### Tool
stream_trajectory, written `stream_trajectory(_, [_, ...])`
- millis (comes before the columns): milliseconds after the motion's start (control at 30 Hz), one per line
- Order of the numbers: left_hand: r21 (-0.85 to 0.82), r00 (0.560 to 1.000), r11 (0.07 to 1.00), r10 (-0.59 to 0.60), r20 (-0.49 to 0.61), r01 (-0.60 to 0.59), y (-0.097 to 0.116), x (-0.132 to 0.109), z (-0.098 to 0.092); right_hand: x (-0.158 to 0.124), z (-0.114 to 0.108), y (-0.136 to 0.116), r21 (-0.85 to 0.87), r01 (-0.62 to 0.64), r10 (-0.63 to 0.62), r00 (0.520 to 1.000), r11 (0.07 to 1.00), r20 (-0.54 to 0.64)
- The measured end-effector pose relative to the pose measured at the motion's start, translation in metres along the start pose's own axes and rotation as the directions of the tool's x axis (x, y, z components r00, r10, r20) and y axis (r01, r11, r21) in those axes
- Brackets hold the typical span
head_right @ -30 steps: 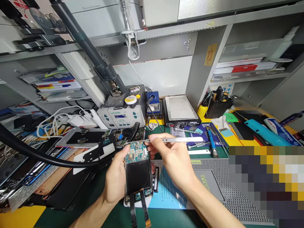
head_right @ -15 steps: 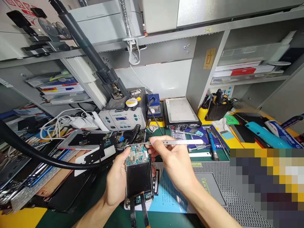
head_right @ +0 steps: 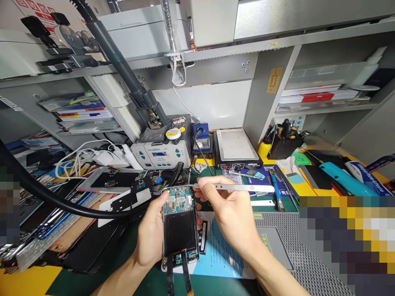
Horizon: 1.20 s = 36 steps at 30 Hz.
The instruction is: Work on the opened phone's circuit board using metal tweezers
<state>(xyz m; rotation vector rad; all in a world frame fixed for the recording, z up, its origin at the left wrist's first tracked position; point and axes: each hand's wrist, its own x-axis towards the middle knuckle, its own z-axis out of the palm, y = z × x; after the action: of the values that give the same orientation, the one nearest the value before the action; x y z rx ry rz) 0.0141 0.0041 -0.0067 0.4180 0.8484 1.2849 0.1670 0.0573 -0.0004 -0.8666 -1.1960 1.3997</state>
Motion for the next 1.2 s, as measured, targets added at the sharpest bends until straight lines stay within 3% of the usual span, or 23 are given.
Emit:
stream_trajectory(267, [-0.035, 1.0, 0.999, -0.009, -0.009, 0.008, 0.001, -0.001, -0.001, -0.001, 0.003, -0.004, -0.091, 0.079, -0.081, 0.996, 0.993, -0.022])
stream_trajectory(433, [0.046, 0.999, 0.999, 0.004, -0.033, -0.003, 0.001, 0.0, -0.001, -0.001, 0.004, -0.004, -0.1, 0.112, -0.115, 0.993, 0.989, -0.029])
stream_trajectory(733, [0.108, 0.986, 0.989, -0.085, -0.14, 0.101, -0.001, -0.002, -0.001, -0.003, -0.001, -0.006, -0.122, 0.136, -0.139, 0.99, 0.983, -0.012])
stream_trajectory(1200, [0.073, 0.993, 0.99, -0.118, -0.008, 0.118, 0.001, -0.005, -0.005, 0.0, -0.004, 0.005, -0.015, 0.051, -0.051, 0.999, 0.999, 0.003])
